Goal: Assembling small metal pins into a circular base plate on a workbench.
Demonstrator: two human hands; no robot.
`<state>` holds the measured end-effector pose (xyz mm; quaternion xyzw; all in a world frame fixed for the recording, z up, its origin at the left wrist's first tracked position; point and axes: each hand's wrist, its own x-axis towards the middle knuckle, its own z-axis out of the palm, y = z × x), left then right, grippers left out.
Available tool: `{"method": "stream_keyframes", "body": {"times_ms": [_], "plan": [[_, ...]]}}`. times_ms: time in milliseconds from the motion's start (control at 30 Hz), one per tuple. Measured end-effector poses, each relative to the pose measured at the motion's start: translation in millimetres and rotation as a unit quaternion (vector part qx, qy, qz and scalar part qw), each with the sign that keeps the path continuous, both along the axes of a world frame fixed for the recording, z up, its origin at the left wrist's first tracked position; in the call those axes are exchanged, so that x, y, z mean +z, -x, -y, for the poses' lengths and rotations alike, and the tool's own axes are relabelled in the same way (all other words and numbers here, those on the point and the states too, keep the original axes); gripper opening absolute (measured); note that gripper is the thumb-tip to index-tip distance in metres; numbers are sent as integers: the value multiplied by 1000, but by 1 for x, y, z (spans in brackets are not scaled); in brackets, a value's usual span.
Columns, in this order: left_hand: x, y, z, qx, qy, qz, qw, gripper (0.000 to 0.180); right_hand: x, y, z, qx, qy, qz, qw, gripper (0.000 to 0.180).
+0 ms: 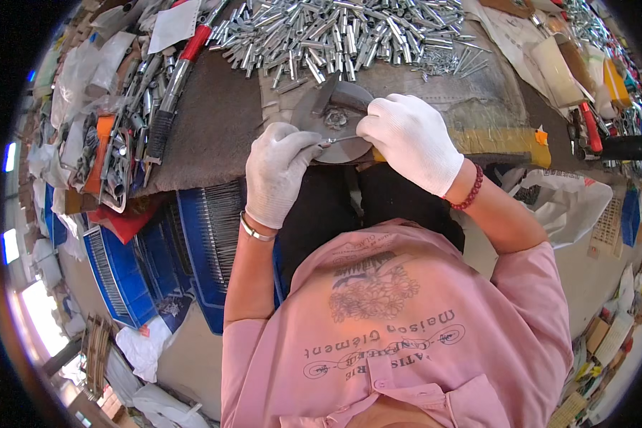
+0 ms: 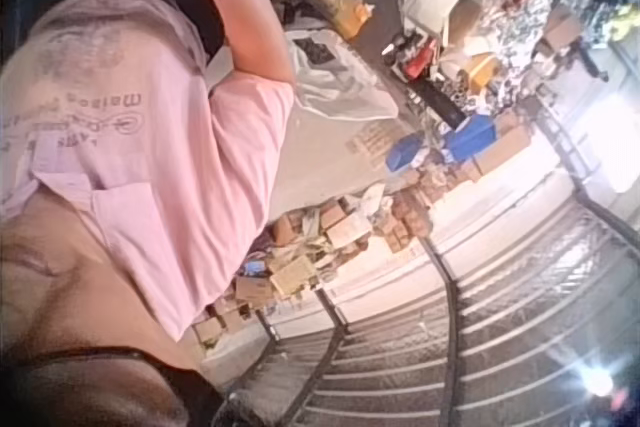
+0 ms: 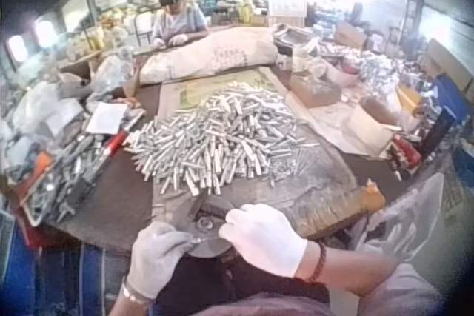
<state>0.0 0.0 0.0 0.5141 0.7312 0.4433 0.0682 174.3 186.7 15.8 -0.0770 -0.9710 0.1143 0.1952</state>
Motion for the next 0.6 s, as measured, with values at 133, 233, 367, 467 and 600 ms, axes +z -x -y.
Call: {"method": "stream_keyframes", "body": {"times_ms": [133,233,367,467,600], "plan": [[-1,2,-1,-11,-11,-3,1000,17,0,1,-1,18,8,-20,1000,7],[0,-1,0,-16,-26,-17,999,16,3,5,2,21,15,-6,1000,7],[10,-4,2,-27,-1,-57,998,16,0,7,3,52,6,-37,998,7],[15,-6,5,-21,9,-73,997,18,3,-1,2,18,35,-55,998,5],[21,-12,4,-9,-11,-78,997,20,-2,-30,-52,-135,29,-86,987,4]]}}
